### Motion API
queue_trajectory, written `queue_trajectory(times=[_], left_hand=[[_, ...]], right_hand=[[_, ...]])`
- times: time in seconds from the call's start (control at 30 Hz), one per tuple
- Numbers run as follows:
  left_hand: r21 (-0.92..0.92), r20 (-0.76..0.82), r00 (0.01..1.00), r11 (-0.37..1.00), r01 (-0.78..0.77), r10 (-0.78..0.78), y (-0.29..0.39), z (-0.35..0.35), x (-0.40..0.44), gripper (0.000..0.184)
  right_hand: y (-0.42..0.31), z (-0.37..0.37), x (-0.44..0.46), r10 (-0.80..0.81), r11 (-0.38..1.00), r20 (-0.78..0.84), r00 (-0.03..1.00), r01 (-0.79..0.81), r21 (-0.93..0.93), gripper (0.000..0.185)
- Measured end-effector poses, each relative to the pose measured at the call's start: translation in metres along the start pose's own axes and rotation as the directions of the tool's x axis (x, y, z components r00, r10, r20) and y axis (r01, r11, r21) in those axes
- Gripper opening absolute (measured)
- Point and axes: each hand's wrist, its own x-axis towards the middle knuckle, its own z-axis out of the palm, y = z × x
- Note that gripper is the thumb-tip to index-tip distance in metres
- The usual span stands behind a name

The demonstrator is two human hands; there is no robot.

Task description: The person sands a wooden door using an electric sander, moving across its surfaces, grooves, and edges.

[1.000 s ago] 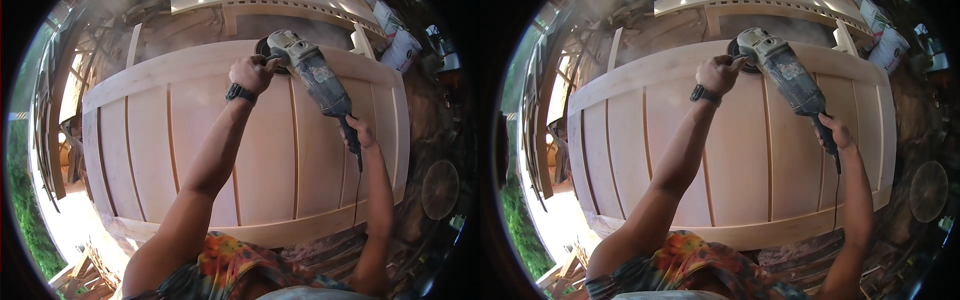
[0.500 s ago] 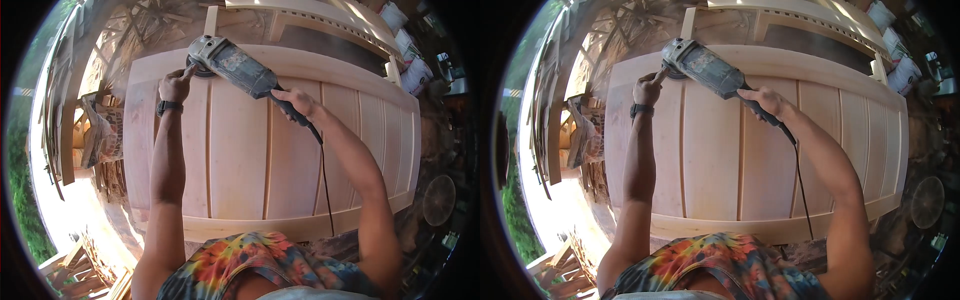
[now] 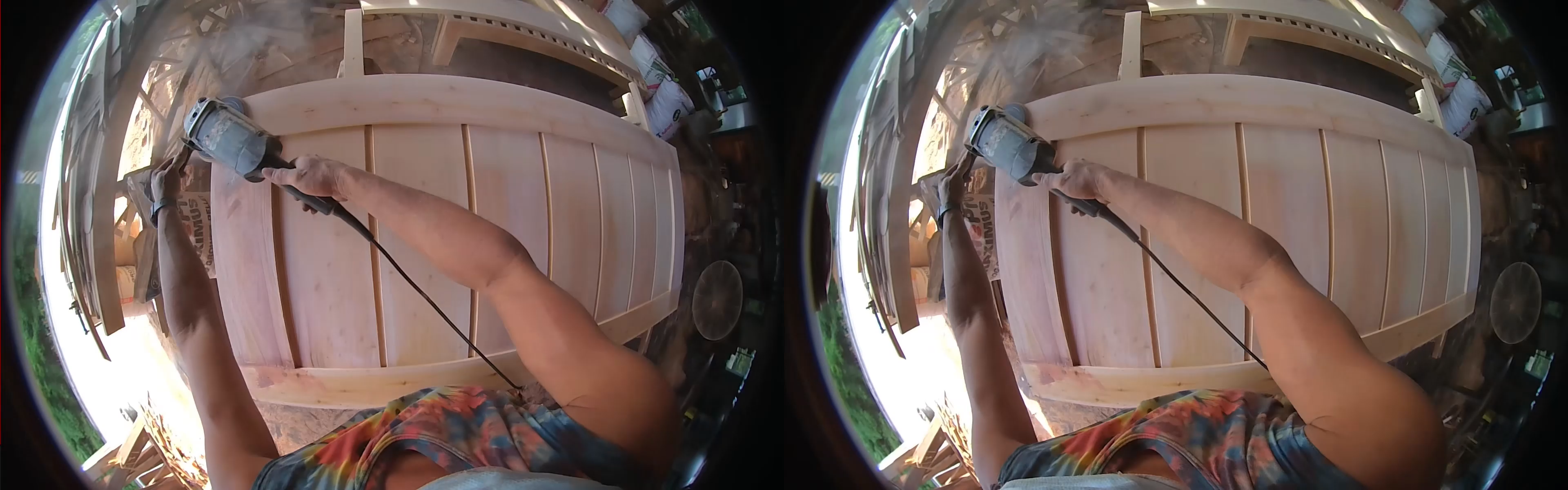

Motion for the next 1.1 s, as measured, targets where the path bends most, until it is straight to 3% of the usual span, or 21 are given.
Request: queue_trajectory(times=[0.03,0.1,0.3,0.4,0.43,0.47,0.5,0.63,0.67,0.7,0.83,0.9,0.97,1.03,1.1], left_hand=[[0.001,0.006,1.0,1.0,-0.004,0.004,0.01,0.002,-0.007,0.055],[0.033,0.053,0.998,0.998,-0.045,0.043,0.029,0.004,-0.018,0.053],[-0.046,0.145,0.936,0.947,-0.318,0.321,0.12,0.102,-0.058,0.052],[-0.204,0.23,0.9,0.922,-0.328,0.371,0.171,0.173,-0.087,0.047],[-0.072,0.256,0.907,0.942,-0.328,0.335,0.206,0.186,-0.112,0.046],[-0.149,0.243,0.861,0.895,-0.421,0.446,0.227,0.21,-0.13,0.046],[-0.235,0.292,0.83,0.877,-0.42,0.475,0.251,0.229,-0.147,0.045],[-0.115,0.335,0.83,0.894,-0.433,0.445,0.356,0.289,-0.225,0.053],[-0.118,0.349,0.808,0.877,-0.465,0.475,0.383,0.302,-0.246,0.043],[-0.187,0.347,0.779,0.852,-0.489,0.523,0.402,0.32,-0.261,0.043],[-0.161,0.448,0.742,0.862,-0.481,0.498,0.485,0.397,-0.315,0.054],[-0.18,0.507,0.672,0.829,-0.53,0.539,0.529,0.432,-0.345,0.054],[-0.183,0.488,0.64,0.786,-0.591,0.594,0.57,0.472,-0.376,0.053],[-0.162,0.535,0.621,0.791,-0.59,0.573,0.617,0.498,-0.414,0.054],[-0.198,0.538,0.578,0.758,-0.622,0.614,0.656,0.542,-0.444,0.054]], right_hand=[[0.009,0.002,0.0,-0.053,0.996,0.088,0.995,0.046,0.078,0.067],[0.021,0.009,-0.01,-0.076,0.992,0.1,0.992,0.065,0.109,0.071],[0.066,-0.02,-0.11,-0.015,0.991,-0.236,0.972,0.046,0.127,0.064],[0.097,-0.051,-0.17,0.033,0.968,-0.336,0.941,0.054,0.246,0.057],[0.106,-0.064,-0.192,0.035,0.964,-0.38,0.924,0.069,0.258,0.058],[0.117,-0.075,-0.213,0.05,0.961,-0.427,0.903,0.073,0.267,0.057],[0.137,-0.09,-0.23,0.037,0.942,-0.423,0.905,0.109,0.317,0.054],[0.17,-0.141,-0.311,0.093,0.921,-0.55,0.83,0.137,0.364,0.046],[0.179,-0.154,-0.33,0.088,0.92,-0.578,0.811,0.156,0.358,0.046],[0.193,-0.17,-0.349,0.093,0.928,-0.578,0.811,0.14,0.346,0.056],[0.232,-0.226,-0.418,0.112,0.926,-0.682,0.722,0.172,0.335,0.056],[0.253,-0.252,-0.451,0.119,0.918,-0.706,0.699,0.194,0.347,0.055],[0.269,-0.28,-0.486,0.176,0.896,-0.758,0.628,0.218,0.388,0.055],[0.3,-0.317,-0.522,0.16,0.896,-0.751,0.641,0.225,0.383,0.055],[0.322,-0.347,-0.556,0.244,0.842,-0.778,0.579,0.271,0.466,0.056]])
